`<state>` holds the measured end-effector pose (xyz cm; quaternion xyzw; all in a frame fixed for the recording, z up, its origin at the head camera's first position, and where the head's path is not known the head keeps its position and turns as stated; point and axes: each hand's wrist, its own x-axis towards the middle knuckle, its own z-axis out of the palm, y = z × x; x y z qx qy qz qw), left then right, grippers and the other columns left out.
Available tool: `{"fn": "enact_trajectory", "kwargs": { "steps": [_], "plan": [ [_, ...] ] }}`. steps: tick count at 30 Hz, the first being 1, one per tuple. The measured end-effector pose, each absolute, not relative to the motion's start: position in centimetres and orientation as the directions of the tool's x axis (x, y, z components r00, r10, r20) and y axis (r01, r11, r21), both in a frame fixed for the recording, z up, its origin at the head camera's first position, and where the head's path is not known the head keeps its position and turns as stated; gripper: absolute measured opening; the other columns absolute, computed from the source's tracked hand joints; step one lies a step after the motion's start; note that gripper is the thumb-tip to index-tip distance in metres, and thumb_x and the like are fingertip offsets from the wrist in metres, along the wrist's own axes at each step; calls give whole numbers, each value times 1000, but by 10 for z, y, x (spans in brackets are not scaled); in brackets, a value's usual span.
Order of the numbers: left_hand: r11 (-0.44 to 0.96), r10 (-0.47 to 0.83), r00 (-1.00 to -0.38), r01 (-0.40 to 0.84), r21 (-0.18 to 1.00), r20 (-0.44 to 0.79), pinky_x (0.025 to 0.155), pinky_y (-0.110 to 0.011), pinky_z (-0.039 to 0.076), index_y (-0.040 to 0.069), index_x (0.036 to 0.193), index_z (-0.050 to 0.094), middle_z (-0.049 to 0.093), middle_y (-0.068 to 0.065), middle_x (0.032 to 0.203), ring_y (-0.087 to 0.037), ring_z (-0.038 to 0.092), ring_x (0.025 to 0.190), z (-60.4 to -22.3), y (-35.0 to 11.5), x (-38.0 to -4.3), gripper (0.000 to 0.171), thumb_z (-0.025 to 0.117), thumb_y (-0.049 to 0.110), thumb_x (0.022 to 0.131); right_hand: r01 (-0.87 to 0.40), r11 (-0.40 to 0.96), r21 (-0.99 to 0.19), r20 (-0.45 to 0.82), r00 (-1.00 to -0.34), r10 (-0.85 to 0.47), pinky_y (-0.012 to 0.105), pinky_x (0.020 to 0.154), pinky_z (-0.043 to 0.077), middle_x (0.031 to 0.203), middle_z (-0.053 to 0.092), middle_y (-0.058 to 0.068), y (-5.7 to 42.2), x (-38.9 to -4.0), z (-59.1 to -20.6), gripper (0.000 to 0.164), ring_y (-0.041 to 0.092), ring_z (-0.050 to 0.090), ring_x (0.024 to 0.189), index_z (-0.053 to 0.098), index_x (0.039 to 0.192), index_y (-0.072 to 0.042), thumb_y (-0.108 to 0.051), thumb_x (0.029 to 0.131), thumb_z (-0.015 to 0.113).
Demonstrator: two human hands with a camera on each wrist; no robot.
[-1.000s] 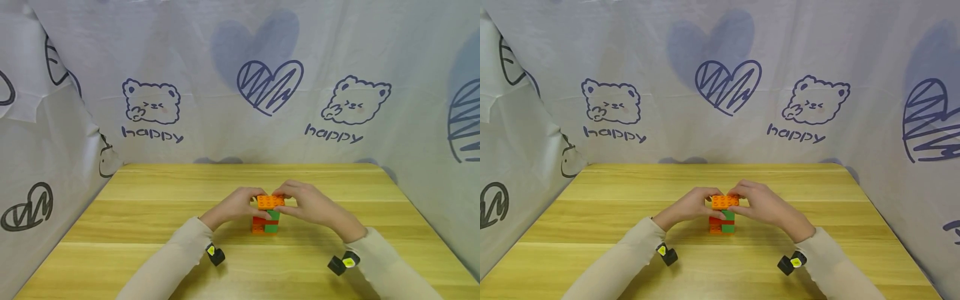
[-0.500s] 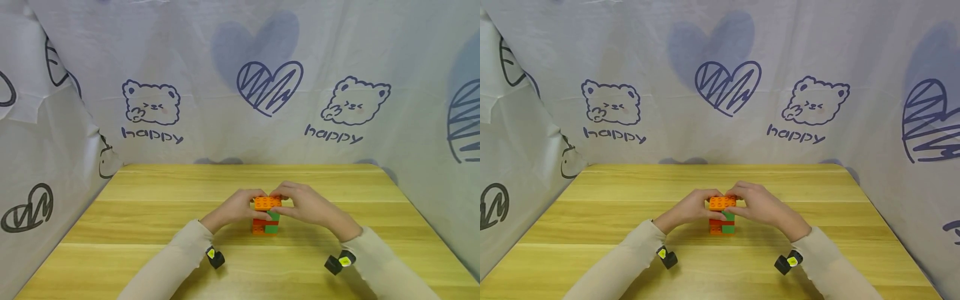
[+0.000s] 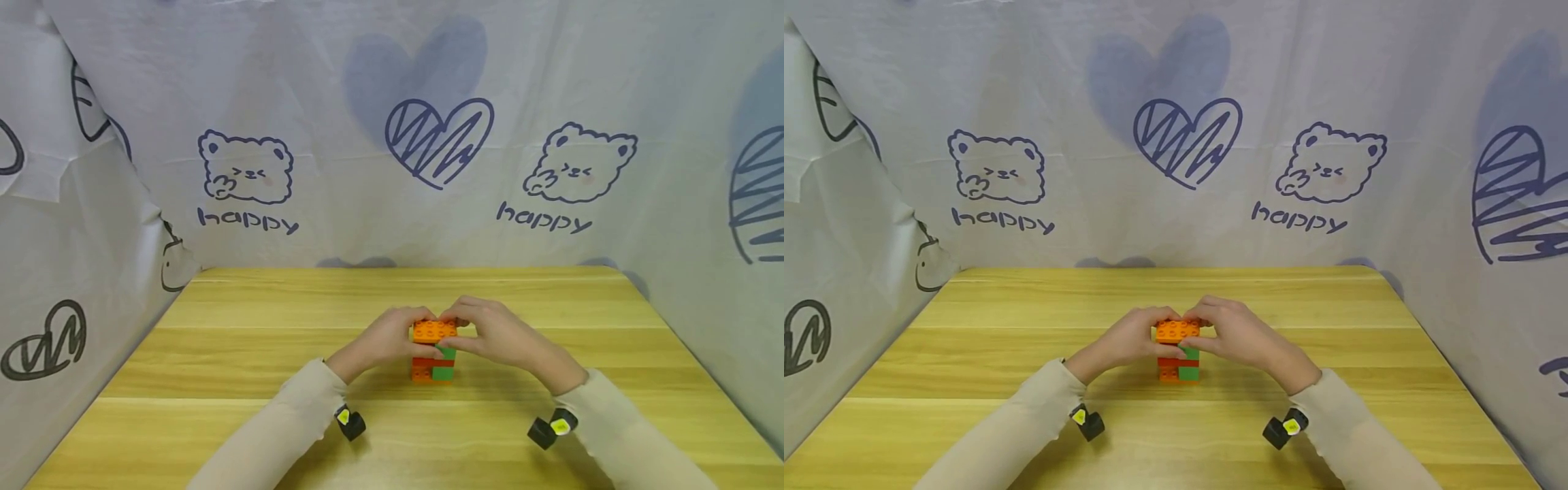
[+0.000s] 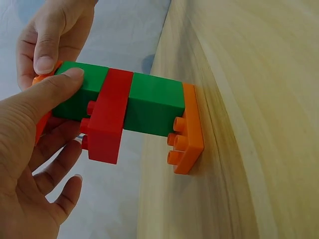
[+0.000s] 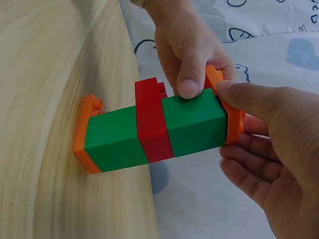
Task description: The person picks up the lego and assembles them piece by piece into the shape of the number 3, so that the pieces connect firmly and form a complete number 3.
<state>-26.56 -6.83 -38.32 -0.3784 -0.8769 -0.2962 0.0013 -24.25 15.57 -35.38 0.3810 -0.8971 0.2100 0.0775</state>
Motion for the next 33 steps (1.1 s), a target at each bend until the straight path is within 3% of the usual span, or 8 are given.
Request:
{"fn": "enact_trajectory", "kwargs": {
  "steps": [15,26,33],
  "plan": [
    [628,677,-713,690,360,184,62,-24,42,15,118,65,61,8,88,-11,50,74,-371,-70,-258,49,76,48,83,-695,594,-405,335,-717,-611,31,80,53,99,65,-9,157,-243,-360,39,15,63,90,71,111,-15,-44,84,74],
    [581,731,-644,760,292,223,88,-34,47,14,124,67,68,5,111,-15,60,96,-354,-80,-253,45,70,43,90,-690,577,-437,379,-723,-578,30,78,52,95,65,-11,157,-241,-365,37,7,60,86,73,110,-14,-39,82,77],
    [560,761,-572,817,135,307,92,-35,48,11,122,69,70,0,114,-17,63,100,-354,-83,-247,39,63,38,96,-683,554,-476,387,-728,-565,37,77,54,95,65,-10,158,-241,-370,37,12,62,86,72,110,-13,-37,82,78]
  ]
}}
